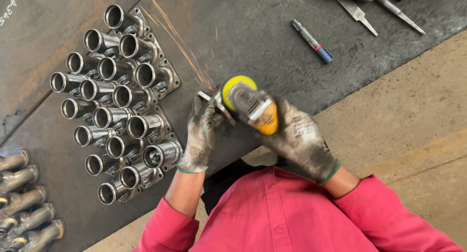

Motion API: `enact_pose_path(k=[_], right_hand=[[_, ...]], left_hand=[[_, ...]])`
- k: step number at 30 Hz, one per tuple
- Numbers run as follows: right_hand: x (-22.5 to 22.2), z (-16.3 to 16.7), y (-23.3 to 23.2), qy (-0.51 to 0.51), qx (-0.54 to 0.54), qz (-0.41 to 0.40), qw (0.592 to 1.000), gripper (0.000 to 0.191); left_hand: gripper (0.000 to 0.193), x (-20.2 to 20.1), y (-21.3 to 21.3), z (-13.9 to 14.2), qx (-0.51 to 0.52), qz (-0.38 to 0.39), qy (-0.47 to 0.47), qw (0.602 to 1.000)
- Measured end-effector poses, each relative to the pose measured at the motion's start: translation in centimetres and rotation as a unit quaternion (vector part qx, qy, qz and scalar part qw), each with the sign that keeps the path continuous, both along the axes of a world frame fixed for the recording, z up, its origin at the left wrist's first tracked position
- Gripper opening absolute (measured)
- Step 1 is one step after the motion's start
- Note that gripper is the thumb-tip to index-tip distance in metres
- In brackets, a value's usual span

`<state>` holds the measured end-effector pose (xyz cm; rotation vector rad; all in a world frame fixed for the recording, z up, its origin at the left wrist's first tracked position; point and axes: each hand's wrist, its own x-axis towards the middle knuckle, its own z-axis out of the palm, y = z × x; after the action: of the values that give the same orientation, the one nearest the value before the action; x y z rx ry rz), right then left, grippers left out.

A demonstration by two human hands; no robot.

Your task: The person picks up a stainless pipe flange fitting from a tray on the workbench and grinds its weld seam with an angle grinder, producing sparks. They rotate the fitting to grind different sides, set finished pieces aside, and later file and handle finished fittings.

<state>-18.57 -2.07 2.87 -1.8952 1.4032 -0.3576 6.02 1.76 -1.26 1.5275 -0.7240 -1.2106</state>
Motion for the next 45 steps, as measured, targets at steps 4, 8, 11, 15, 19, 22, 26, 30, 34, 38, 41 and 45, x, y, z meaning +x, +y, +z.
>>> enact_pose_path(k=[4,8,11,15,19,22,26,30,34,38,41,45], right_hand=[[-0.1,-0.1,-0.4,-0.083,-0.047,0.012,0.995,0.076],[-0.3,0.3,-0.4,-0.027,0.018,-0.037,0.999,0.075],[0.4,0.6,0.6,-0.065,-0.023,-0.004,0.998,0.08],[0.4,0.8,0.4,-0.1,-0.091,0.03,0.99,0.084],[0.0,1.1,-0.1,-0.031,-0.006,-0.041,0.999,0.073],[0.4,1.4,0.6,-0.057,-0.022,-0.026,0.998,0.075],[0.8,1.5,0.8,-0.092,-0.052,0.011,0.994,0.083],[0.4,1.4,0.3,0.031,0.022,-0.044,0.998,0.076],[0.7,1.8,1.2,-0.074,-0.06,0.002,0.995,0.075],[1.3,2.2,1.9,-0.067,-0.035,0.002,0.997,0.084],[1.1,2.2,1.6,-0.019,-0.016,-0.027,0.999,0.079],[1.3,1.9,2.1,-0.027,-0.049,-0.033,0.998,0.077]], left_hand=[[0.044,0.5,0.2,0.2,0.068,-0.013,-0.108,0.992],[0.04,1.3,0.5,0.9,-0.043,-0.079,-0.229,0.969],[0.045,0.9,0.4,1.3,0.035,-0.02,-0.075,0.996],[0.042,0.7,-0.1,2.1,0.053,-0.018,-0.084,0.995],[0.038,1.0,0.0,3.1,-0.024,-0.062,-0.157,0.985],[0.04,0.9,0.1,3.1,0.06,-0.019,-0.106,0.992],[0.042,1.2,0.2,2.5,0.046,-0.035,-0.075,0.995],[0.034,2.2,0.5,2.1,-0.059,-0.116,-0.32,0.938],[0.041,2.5,0.7,1.6,0.071,0.007,-0.038,0.997],[0.039,3.0,1.3,1.6,-0.045,-0.099,-0.23,0.967],[0.035,3.8,1.6,2.0,-0.18,-0.199,-0.56,0.784],[0.028,3.3,1.3,2.5,-0.014,-0.074,-0.259,0.963]])
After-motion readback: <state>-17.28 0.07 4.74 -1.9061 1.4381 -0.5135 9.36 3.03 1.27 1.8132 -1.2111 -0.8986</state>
